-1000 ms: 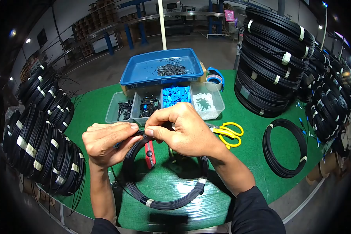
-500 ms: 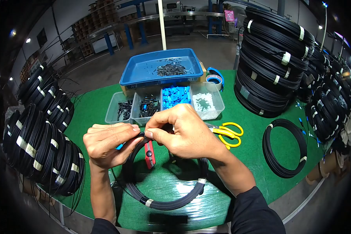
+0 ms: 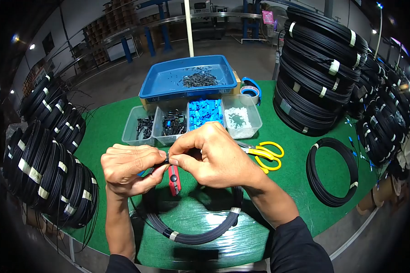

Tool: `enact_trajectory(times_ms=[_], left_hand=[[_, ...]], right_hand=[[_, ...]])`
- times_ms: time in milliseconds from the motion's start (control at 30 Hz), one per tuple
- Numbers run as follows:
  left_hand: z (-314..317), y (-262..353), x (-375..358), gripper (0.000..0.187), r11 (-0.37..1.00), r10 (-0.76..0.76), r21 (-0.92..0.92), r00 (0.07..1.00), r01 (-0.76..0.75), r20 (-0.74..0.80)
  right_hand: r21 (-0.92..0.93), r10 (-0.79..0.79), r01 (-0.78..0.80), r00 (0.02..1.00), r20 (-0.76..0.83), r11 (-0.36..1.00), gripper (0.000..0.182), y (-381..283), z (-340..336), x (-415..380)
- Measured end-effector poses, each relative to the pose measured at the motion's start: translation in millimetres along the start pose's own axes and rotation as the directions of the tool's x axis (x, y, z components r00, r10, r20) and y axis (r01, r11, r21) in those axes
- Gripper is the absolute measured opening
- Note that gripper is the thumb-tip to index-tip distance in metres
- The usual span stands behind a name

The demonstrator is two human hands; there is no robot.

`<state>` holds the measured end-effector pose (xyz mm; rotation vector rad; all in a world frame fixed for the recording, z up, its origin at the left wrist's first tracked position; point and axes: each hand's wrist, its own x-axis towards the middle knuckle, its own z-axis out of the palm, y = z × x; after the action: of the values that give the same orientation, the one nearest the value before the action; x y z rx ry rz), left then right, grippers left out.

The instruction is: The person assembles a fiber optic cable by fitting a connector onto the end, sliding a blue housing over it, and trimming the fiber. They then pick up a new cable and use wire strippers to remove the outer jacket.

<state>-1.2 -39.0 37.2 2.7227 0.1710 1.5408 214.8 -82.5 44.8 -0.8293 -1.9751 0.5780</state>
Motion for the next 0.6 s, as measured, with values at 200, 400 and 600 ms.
enact_trajectory(times_ms=[200,400,600], left_hand=[[2.5,2.3,-2.1,0.018,1.000,-0.004,-0.017,1.000,0.004,0.008],[2.3,0.2,2.1,0.017,0.999,0.033,0.015,0.999,-0.033,-0.024],[-4.1,-6.9,-2.5,0.022,0.997,-0.082,0.007,0.991,0.083,-0.108]], right_hand=[[0.052,-0.011,0.010,1.000,0.024,0.999,0.011,1.1,-1.2,-0.4],[-0.024,-0.100,0.103,0.990,0.095,0.994,0.018,2.2,-14.0,3.3],[0.180,-0.103,0.094,0.994,0.042,0.979,0.034,14.5,-22.1,6.9]])
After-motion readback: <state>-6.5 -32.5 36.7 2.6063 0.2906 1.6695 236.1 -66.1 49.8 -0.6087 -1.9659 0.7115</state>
